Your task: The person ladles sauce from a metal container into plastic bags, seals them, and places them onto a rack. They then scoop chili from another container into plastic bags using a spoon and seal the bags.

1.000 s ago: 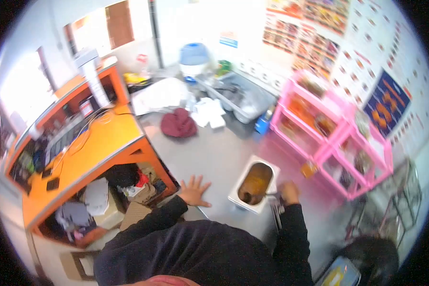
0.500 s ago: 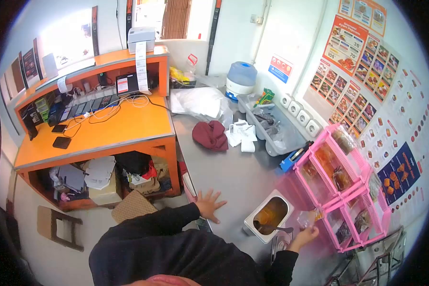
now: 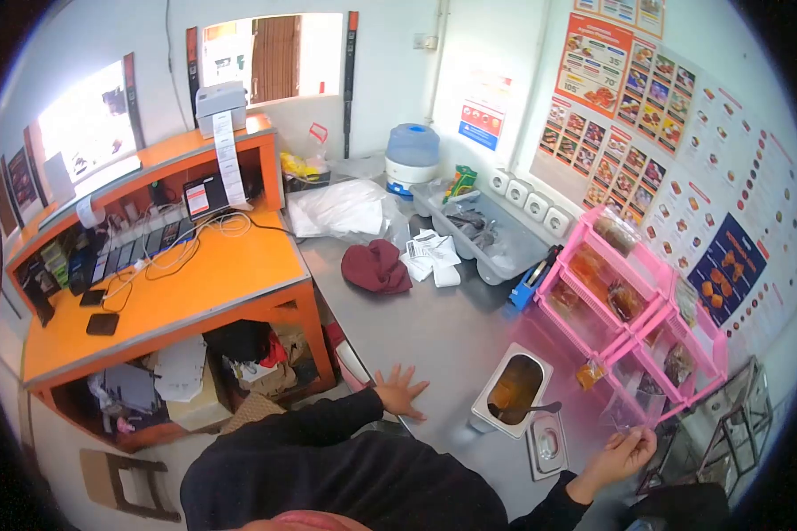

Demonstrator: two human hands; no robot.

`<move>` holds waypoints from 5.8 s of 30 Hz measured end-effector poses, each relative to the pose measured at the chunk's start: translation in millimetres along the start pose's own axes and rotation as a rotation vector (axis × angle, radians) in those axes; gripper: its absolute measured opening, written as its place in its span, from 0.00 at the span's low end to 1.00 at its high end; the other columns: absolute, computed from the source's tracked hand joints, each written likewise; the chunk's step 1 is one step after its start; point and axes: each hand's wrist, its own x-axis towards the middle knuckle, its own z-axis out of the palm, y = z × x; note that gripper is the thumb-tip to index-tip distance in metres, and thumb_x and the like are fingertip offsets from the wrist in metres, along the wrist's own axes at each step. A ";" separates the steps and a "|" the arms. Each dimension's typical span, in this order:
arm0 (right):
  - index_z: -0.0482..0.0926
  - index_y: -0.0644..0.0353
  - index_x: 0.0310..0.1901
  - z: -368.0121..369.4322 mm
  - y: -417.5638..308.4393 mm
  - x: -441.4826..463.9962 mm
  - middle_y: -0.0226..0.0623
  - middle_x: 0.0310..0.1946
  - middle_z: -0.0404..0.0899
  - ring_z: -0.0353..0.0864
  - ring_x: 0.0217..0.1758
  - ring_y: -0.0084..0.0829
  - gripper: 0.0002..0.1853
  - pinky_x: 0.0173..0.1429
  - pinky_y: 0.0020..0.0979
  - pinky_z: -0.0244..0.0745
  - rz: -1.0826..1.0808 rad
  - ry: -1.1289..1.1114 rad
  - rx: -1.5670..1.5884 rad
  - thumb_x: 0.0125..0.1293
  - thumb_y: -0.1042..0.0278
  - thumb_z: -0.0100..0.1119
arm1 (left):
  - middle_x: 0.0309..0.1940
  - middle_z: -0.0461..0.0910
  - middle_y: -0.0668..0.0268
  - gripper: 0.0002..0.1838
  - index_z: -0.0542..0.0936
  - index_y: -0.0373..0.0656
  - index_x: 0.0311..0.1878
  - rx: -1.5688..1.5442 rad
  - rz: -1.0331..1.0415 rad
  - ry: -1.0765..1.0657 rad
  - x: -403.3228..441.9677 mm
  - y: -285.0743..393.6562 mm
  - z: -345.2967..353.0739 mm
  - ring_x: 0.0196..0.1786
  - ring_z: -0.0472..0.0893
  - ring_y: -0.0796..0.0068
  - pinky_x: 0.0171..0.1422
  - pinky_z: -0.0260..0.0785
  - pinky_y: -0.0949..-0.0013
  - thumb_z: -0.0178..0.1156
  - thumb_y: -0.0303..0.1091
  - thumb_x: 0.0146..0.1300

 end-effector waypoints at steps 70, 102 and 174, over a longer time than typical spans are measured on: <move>0.70 0.55 0.38 139.7 -16.3 -314.3 0.39 0.29 0.75 0.75 0.35 0.42 0.07 0.36 0.36 0.67 0.105 -1.650 -0.523 0.60 0.64 0.47 | 0.58 0.62 0.60 0.36 0.56 0.38 0.62 -0.770 0.807 -0.404 -88.1 -115.1 -24.0 0.59 0.63 0.70 0.61 0.55 0.73 0.62 0.36 0.52; 0.60 0.59 0.51 49.8 -24.0 -169.0 0.36 0.42 0.60 0.65 0.37 0.25 0.28 0.43 0.25 0.64 -0.125 -0.063 -0.106 0.47 0.77 0.62 | 0.36 0.71 0.68 0.27 0.69 0.39 0.52 -1.728 0.367 -0.511 -20.5 -92.7 -29.0 0.38 0.72 0.73 0.45 0.67 0.67 0.59 0.39 0.48; 0.70 0.63 0.29 101.0 -57.4 10.4 0.33 0.16 0.67 0.63 0.21 0.23 0.18 0.32 0.26 0.62 0.069 -0.074 0.201 0.66 0.55 0.44 | 0.46 0.72 0.60 0.31 0.67 0.34 0.52 -1.106 0.976 -0.205 83.8 126.5 -110.3 0.50 0.71 0.70 0.57 0.60 0.70 0.66 0.36 0.44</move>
